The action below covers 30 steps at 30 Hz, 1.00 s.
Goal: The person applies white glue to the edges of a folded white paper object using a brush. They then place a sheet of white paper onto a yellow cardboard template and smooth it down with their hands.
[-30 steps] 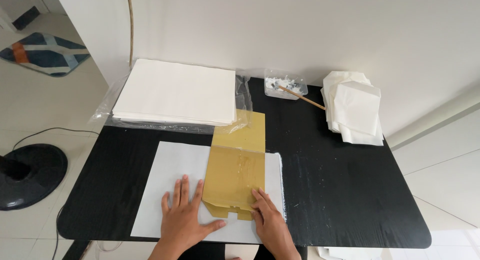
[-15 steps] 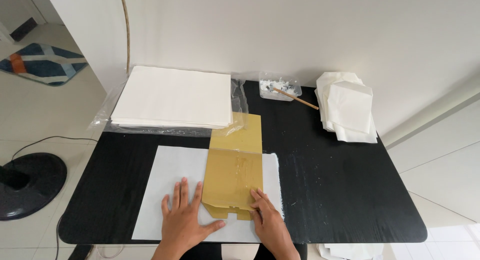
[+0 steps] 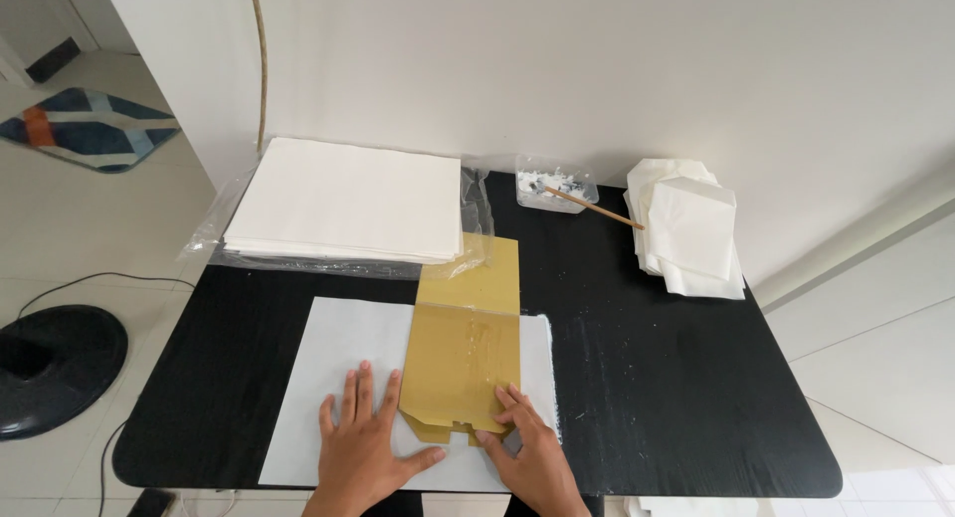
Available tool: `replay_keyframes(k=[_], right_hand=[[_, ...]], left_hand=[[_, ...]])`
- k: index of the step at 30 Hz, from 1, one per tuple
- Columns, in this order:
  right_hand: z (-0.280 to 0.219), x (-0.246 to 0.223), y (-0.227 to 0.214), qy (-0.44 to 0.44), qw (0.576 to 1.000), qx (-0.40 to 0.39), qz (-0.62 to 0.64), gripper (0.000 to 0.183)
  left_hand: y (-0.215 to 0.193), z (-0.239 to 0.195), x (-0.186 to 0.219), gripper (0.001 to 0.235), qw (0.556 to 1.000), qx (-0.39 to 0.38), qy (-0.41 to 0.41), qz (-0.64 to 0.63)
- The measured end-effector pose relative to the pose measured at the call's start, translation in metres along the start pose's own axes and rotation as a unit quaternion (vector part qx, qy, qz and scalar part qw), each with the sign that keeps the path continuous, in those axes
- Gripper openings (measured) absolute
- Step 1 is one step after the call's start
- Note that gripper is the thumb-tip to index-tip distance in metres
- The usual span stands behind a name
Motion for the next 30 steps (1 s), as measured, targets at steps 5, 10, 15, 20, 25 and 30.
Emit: replay_keyframes(k=[5, 10, 15, 20, 25, 30], right_hand=[[0.003, 0.004, 0.001, 0.011, 1.000, -0.011, -0.022, 0.033], [-0.001, -0.003, -0.001, 0.010, 1.000, -0.021, -0.018, 0.036], [0.002, 0.001, 0.000, -0.006, 1.000, -0.013, -0.025, 0.025], [-0.002, -0.004, -0.003, 0.002, 1.000, -0.011, -0.018, 0.035], [-0.002, -0.005, -0.004, 0.025, 1.000, -0.004, -0.018, 0.030], [-0.003, -0.015, -0.004, 0.037, 0.998, -0.031, -0.027, 0.030]], left_hand=[[-0.004, -0.001, 0.000, 0.130, 1.000, -0.002, 0.005, -0.009], [0.000, 0.001, -0.001, 0.131, 1.000, 0.002, 0.005, -0.004], [-0.002, 0.001, -0.001, 0.130, 1.000, -0.011, 0.005, 0.002], [-0.002, 0.001, -0.001, 0.130, 1.000, 0.007, 0.009, -0.003], [0.003, 0.004, -0.002, 0.131, 1.000, 0.016, 0.010, -0.001], [0.012, 0.010, -0.005, 0.131, 0.997, 0.071, 0.017, -0.004]])
Point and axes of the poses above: each hand's wrist, its own z-axis towards the middle knuckle, its own y-axis out of the palm, x = y × z, the point moved 8 cm from there along z, towards the middle knuckle, and after that the axes turned 9 degrees about z, right-handed, at the moved point
